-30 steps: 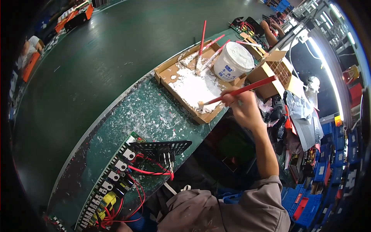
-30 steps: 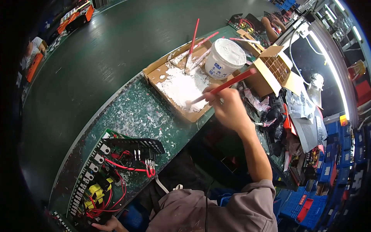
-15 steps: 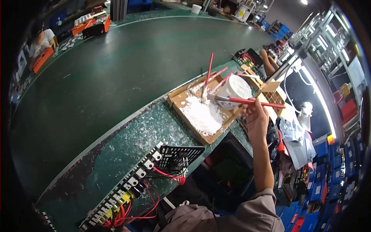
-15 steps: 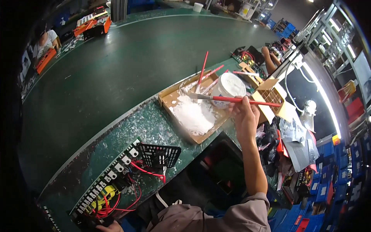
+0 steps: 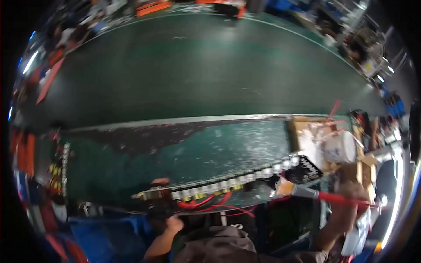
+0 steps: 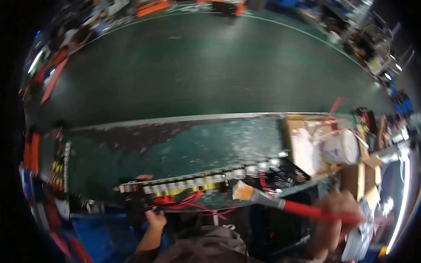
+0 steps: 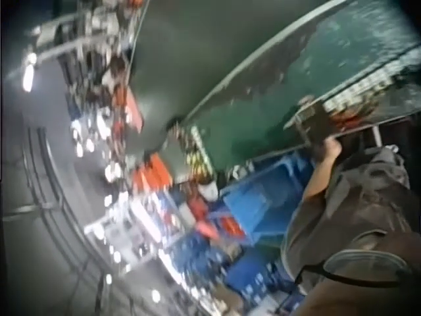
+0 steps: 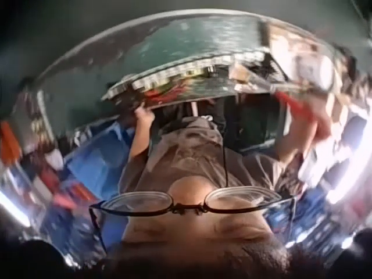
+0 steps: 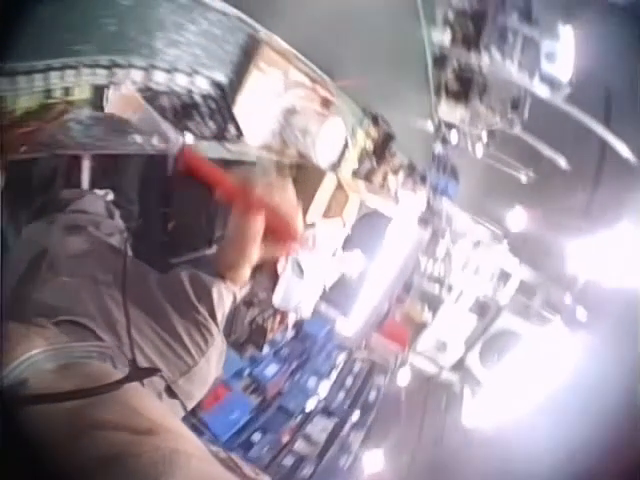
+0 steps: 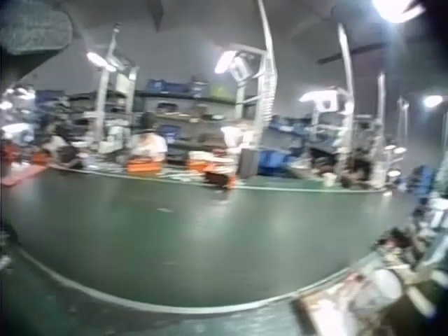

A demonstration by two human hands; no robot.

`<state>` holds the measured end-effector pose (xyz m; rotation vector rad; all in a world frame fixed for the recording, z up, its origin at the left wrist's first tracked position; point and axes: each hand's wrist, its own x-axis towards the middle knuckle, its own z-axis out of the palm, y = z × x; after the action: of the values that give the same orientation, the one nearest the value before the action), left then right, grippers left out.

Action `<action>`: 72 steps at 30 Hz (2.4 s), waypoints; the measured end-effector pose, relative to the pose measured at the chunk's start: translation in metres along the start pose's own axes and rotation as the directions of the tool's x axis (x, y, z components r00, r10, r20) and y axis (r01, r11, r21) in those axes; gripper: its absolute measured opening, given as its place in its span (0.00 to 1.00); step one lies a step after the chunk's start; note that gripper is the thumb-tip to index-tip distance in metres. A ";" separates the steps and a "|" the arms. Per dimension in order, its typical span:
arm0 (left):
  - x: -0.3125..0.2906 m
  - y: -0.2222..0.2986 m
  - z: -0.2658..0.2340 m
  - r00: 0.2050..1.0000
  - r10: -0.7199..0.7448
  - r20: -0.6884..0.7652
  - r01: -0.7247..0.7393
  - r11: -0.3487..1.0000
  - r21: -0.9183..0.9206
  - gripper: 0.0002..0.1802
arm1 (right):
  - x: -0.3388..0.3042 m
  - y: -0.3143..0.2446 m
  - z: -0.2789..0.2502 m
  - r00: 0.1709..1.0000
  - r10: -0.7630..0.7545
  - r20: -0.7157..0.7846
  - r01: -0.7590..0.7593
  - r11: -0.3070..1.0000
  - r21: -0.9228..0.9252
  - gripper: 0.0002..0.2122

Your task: Assembling electronic circuit boards by trimming wires and applying a substance with a brush on a production line.

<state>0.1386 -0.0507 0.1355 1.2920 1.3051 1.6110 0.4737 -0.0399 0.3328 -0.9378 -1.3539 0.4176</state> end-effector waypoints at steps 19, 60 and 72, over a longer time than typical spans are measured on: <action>0.016 0.018 0.011 0.973 0.158 -0.169 -0.166 0.986 -0.035 0.45 | 0.015 -0.038 0.122 0.569 -0.391 0.724 0.386 0.904 0.185 0.12; 0.018 0.012 0.011 0.977 0.197 -0.084 -0.195 0.980 0.029 0.47 | 0.000 -0.007 0.098 0.768 -0.371 0.522 0.489 0.866 -0.103 0.13; 0.016 0.017 0.008 0.990 0.122 -0.066 -0.117 0.990 0.075 0.47 | 0.008 -0.005 0.083 0.719 -0.361 0.595 0.496 0.865 -0.075 0.12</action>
<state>0.1429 -0.0384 0.1560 1.3911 1.3611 1.7200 0.3961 -0.0101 0.3365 -0.6589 -2.1551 0.1722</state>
